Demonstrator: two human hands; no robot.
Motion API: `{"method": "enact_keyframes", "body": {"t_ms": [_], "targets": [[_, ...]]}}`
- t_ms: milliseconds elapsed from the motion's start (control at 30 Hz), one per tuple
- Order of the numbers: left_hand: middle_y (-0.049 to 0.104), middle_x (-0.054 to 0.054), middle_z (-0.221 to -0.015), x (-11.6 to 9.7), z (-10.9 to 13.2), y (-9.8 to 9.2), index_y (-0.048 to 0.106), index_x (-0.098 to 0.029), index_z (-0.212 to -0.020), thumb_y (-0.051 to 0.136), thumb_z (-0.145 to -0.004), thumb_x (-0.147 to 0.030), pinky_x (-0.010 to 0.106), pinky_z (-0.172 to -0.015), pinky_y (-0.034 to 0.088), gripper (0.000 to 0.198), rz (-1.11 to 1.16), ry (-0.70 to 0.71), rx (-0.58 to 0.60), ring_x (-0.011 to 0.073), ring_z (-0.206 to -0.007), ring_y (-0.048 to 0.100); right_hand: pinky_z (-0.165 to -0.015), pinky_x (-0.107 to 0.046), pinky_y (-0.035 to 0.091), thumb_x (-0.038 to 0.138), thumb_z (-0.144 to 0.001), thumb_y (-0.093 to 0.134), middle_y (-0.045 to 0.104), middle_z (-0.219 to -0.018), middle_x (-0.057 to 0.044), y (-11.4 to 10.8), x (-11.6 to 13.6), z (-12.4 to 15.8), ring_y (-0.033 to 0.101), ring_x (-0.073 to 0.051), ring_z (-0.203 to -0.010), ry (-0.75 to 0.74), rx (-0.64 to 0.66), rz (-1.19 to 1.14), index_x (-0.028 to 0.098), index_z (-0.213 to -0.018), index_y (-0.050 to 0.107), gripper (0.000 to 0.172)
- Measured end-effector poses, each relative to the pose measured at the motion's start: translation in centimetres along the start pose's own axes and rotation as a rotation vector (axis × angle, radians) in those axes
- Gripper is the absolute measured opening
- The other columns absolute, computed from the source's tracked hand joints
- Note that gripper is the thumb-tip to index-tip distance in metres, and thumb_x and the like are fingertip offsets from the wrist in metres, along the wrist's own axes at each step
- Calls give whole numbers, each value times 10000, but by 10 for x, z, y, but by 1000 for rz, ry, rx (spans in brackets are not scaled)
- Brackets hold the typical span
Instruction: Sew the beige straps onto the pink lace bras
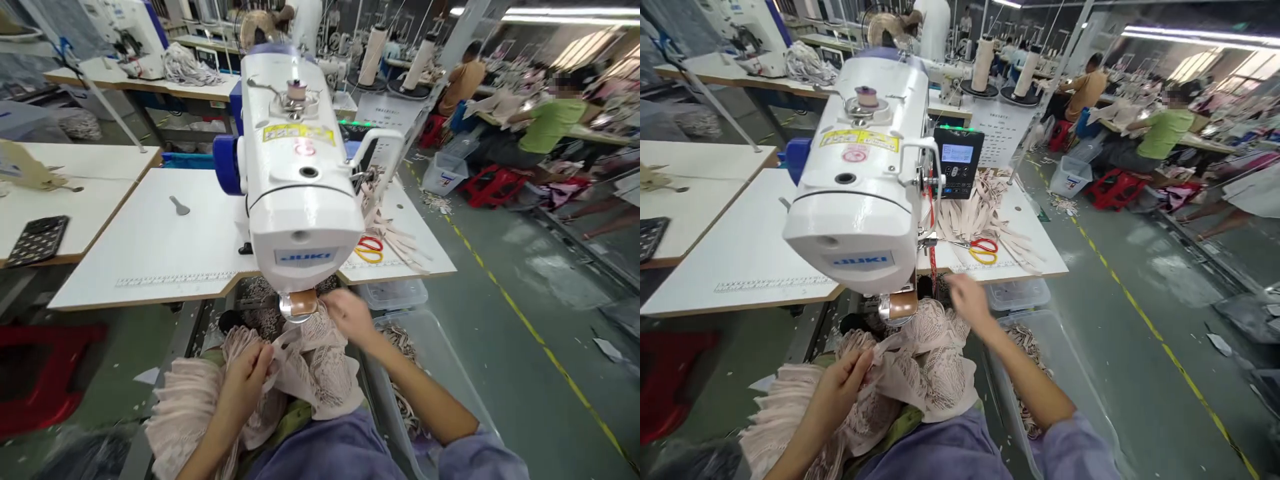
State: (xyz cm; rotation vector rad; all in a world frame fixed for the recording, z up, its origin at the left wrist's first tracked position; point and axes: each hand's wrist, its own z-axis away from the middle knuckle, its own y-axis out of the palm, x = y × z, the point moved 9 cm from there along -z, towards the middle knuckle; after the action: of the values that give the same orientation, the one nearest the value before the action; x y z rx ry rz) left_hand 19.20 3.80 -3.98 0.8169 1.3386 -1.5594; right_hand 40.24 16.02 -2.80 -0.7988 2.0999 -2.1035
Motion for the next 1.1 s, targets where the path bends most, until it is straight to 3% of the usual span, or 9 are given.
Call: {"method": "enact_keyframes", "body": {"t_ms": [133,267,367,500,600,700,833,967,1100], "targets": [[433,-29,-529,18,0,14,450,-226,-586,425,-887,-630,265,-502,335,504,-77,-41,126,146,-503,427,-976,-455,463,122,-882,480,634,-1236,-231,-45,-96,-62,582,-329,-1155,177,-27,121,98,-1298,594,432],[539,2,-642,6,1,25,548,-204,-694,474,-871,-631,268,-551,392,469,121,-128,228,153,-581,494,-893,-407,474,125,-847,572,681,-1124,-238,-55,-119,-87,617,-319,-1046,184,65,142,88,-1182,630,343],[594,21,-713,-4,2,27,597,-181,-763,582,-798,-650,271,-605,421,471,339,-203,250,152,-637,522,-797,-385,497,222,-902,550,702,-1026,-214,-56,-102,-66,636,-296,-952,151,98,132,136,-1139,624,263],[622,21,-759,-10,4,19,588,-177,-783,633,-744,-664,272,-646,434,490,505,-278,206,139,-659,537,-657,-376,533,346,-958,430,706,-911,-158,-66,-61,9,656,-276,-777,77,50,64,203,-1080,632,276],[623,11,-736,-15,5,14,590,-172,-763,692,-712,-625,254,-631,412,467,634,-322,181,124,-645,523,-573,-352,552,372,-927,461,703,-903,-112,-73,-12,74,662,-248,-696,-31,-49,-68,237,-1108,617,275],[628,10,-725,-20,5,12,614,-162,-767,727,-692,-592,243,-631,409,451,686,-330,163,121,-652,525,-614,-331,592,313,-896,488,710,-970,-98,-69,51,113,705,-241,-795,-217,-83,-173,241,-1118,599,259],[626,11,-730,-27,7,9,634,-155,-790,670,-760,-562,237,-633,420,409,583,-279,183,121,-663,532,-735,-333,612,261,-895,529,702,-1005,-106,-57,94,113,708,-239,-902,-263,-106,-238,212,-1149,584,265],[632,18,-750,-32,11,5,627,-169,-818,561,-853,-480,245,-616,426,319,417,-222,209,138,-676,551,-792,-339,604,244,-887,569,688,-1051,-118,-42,100,102,688,-240,-965,-234,-104,-303,189,-1177,579,296],[604,10,-754,-39,10,2,571,-204,-772,474,-887,-389,256,-604,422,239,264,-142,200,154,-689,548,-808,-330,595,231,-870,620,690,-1136,-104,-21,94,100,685,-230,-1004,-181,-4,-388,207,-1217,572,350]]}}
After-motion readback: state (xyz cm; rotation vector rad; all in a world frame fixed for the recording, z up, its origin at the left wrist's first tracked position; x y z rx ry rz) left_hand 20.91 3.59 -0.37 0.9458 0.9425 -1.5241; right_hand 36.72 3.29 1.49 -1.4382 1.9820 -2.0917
